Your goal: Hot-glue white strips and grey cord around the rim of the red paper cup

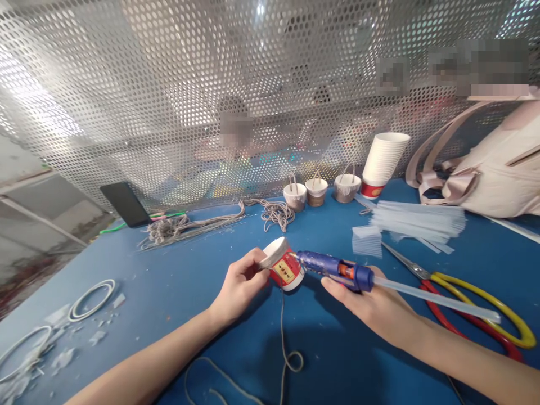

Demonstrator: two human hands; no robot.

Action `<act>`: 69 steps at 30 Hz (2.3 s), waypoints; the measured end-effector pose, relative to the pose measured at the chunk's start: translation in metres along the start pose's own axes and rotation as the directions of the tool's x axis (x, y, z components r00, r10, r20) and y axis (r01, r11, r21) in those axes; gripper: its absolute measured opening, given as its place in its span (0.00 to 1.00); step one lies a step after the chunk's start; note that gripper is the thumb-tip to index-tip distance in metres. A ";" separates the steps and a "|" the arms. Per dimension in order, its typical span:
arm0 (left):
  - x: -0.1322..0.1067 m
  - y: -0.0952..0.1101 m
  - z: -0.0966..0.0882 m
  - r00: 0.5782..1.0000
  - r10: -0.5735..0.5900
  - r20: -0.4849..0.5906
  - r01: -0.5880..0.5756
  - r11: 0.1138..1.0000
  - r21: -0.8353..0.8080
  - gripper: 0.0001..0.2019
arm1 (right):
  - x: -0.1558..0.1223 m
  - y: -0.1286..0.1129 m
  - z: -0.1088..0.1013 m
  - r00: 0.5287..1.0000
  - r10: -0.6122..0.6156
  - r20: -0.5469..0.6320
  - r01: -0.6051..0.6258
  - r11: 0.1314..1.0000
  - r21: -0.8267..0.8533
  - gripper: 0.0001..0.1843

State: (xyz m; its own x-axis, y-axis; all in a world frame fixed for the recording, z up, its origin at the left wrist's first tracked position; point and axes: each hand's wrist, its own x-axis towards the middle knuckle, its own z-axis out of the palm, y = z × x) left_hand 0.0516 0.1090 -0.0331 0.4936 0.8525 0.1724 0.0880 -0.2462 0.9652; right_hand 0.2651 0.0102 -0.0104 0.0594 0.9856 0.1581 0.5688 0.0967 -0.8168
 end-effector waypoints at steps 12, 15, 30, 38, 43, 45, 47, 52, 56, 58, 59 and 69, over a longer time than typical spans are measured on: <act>0.000 0.001 0.000 1.000 0.009 0.015 -0.009 1.000 -0.005 0.05 | -0.001 -0.001 -0.002 1.000 0.012 0.021 -0.013 1.000 0.015 0.14; 0.000 0.001 0.000 1.000 0.008 0.022 -0.008 1.000 -0.010 0.05 | -0.001 0.000 -0.001 1.000 0.004 0.027 -0.004 1.000 0.008 0.17; -0.001 0.005 0.003 1.000 0.020 -0.020 -0.018 0.996 0.086 0.07 | -0.006 -0.004 0.003 1.000 -0.007 0.023 0.007 1.000 0.002 0.13; -0.003 0.011 0.009 0.998 -0.033 -0.050 0.039 0.993 0.114 0.08 | -0.010 -0.006 0.016 0.997 -0.037 0.070 0.038 0.999 -0.014 0.14; -0.002 0.012 0.009 0.992 -0.081 -0.095 0.090 0.992 0.093 0.06 | -0.009 -0.005 0.005 0.998 0.065 0.002 -0.065 0.997 0.051 0.18; 0.000 0.012 0.008 0.986 -0.111 -0.123 0.120 0.990 0.072 0.06 | -0.004 0.001 -0.001 0.986 0.166 -0.035 -0.163 0.984 0.067 0.21; 0.000 0.012 0.008 0.983 -0.128 -0.132 0.137 0.989 0.060 0.07 | 0.004 0.013 -0.006 0.976 0.210 -0.058 -0.208 0.977 0.040 0.23; -0.001 0.016 0.009 0.987 -0.106 -0.118 0.115 0.990 0.080 0.06 | 0.031 0.049 0.001 0.988 0.058 -0.142 -0.085 0.978 -0.191 0.21; -0.003 0.016 0.008 0.994 -0.051 -0.094 0.063 0.989 0.130 0.05 | 0.035 0.058 0.002 0.991 -0.036 -0.132 -0.014 0.933 -0.360 0.20; -0.004 0.016 0.007 0.996 -0.022 -0.088 0.035 0.987 0.155 0.04 | 0.024 0.055 -0.007 0.984 -0.063 -0.165 -0.011 0.911 -0.411 0.17; -0.004 0.016 0.007 0.996 -0.005 -0.089 0.020 0.985 0.169 0.04 | 0.016 0.054 -0.014 0.981 -0.058 -0.188 -0.029 0.902 -0.430 0.16; -0.010 0.035 0.013 0.958 0.282 -0.058 -0.238 0.888 0.393 0.04 | -0.019 -0.010 0.009 0.904 0.277 0.324 -0.416 0.743 0.525 0.17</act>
State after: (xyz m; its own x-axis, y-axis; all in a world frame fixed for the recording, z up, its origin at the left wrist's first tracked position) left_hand 0.0609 0.0863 -0.0036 0.4473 0.7738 0.4485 0.3006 -0.6023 0.7395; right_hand 0.2508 -0.0087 -0.0105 -0.0541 0.9632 -0.2634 -0.0328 -0.2653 -0.9636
